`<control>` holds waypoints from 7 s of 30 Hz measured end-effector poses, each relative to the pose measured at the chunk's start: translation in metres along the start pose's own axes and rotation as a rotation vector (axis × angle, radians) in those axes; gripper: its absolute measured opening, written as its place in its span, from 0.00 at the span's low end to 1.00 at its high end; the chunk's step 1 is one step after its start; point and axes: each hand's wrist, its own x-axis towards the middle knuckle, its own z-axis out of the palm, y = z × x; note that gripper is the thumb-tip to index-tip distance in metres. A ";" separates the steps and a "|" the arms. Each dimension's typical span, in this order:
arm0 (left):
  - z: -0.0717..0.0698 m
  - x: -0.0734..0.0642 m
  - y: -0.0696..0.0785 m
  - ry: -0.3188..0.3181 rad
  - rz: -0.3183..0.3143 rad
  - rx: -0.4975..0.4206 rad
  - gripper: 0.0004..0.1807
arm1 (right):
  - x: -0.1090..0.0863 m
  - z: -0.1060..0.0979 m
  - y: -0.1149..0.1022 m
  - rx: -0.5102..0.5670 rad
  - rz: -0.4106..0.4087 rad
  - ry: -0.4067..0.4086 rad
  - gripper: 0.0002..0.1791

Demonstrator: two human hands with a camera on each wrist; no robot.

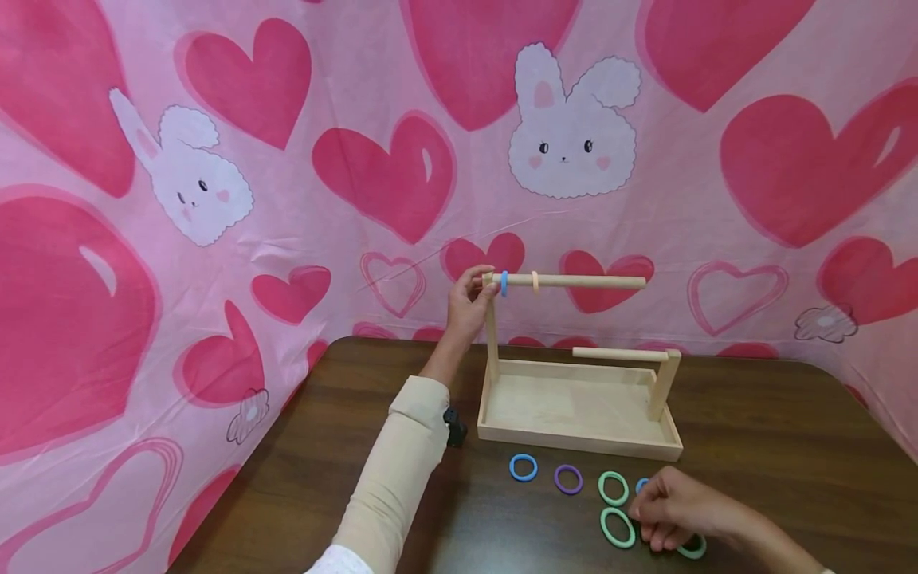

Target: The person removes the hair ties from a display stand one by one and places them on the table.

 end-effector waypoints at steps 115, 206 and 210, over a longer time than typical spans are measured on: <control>0.000 0.001 0.000 -0.007 0.007 -0.030 0.15 | 0.200 -0.021 -0.161 0.626 -0.571 0.988 0.19; 0.002 0.001 -0.002 0.000 -0.012 -0.012 0.15 | 0.144 -0.069 -0.129 0.232 -0.678 1.271 0.16; 0.002 0.001 -0.001 0.004 -0.010 -0.010 0.14 | 0.140 -0.072 -0.128 0.265 -0.687 1.273 0.16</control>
